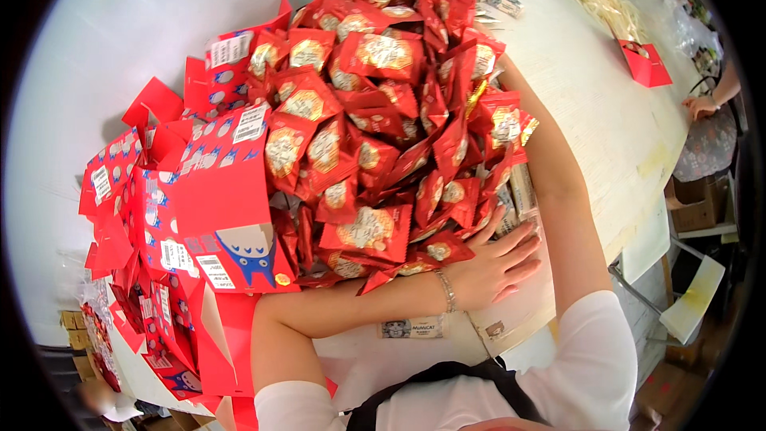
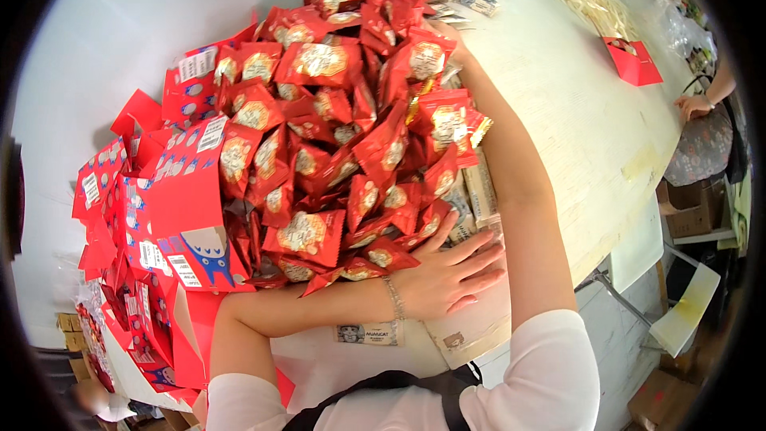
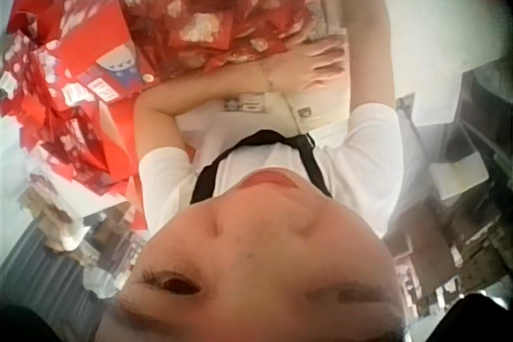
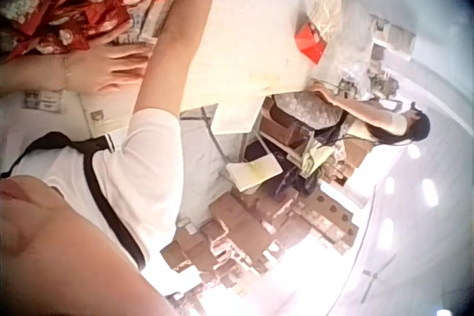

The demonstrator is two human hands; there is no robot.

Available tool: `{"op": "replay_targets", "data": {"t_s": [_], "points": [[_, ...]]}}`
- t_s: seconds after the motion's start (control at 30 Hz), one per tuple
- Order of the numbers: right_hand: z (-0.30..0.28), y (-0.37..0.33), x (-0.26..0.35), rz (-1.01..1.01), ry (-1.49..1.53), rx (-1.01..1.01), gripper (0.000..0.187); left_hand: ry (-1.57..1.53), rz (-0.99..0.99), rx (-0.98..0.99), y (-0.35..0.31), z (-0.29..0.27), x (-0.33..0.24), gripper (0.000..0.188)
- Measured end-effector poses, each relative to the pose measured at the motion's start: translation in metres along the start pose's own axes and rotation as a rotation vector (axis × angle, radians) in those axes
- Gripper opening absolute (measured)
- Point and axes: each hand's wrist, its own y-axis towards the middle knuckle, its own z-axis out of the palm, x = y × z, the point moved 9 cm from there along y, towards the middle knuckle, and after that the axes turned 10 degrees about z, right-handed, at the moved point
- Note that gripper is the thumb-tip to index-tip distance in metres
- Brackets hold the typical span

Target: The person folds red paper into envelopes and inserts small wrapped items. They work at a table with a coworker, handling stacks of red paper and plastic-wrapped contents, then placing the finished envelopes into a pile.

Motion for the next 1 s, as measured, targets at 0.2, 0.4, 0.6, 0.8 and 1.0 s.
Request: {"op": "replay_targets", "data": {"t_s": [0.2,0.4,0.6,0.8,1.0], "points": [[0.005,0.007,0.033,-0.144,-0.001,-0.047,0.039,-0.007,-0.040,0.096,0.003,-0.005,0.003,0.046],[-0.011,0.093,-0.105,0.201,0.236,-0.271,0.039,-0.004,-0.058,0.133,-0.002,-0.003,-0.001,0.038],[0.078,0.175,-0.155,0.177,0.826,0.252,0.065,-0.267,0.006,0.024,0.010,-0.036,-0.002,0.025],[0.135,0.150,-0.010,-0.315,0.869,0.527,0.058,-0.060,0.091,0.055,0.024,-0.034,-0.006,0.023],[0.114,0.077,0.006,0.118,1.423,0.729,0.048,0.049,0.281,0.036,0.012,-0.029,-0.024,0.023]]}}
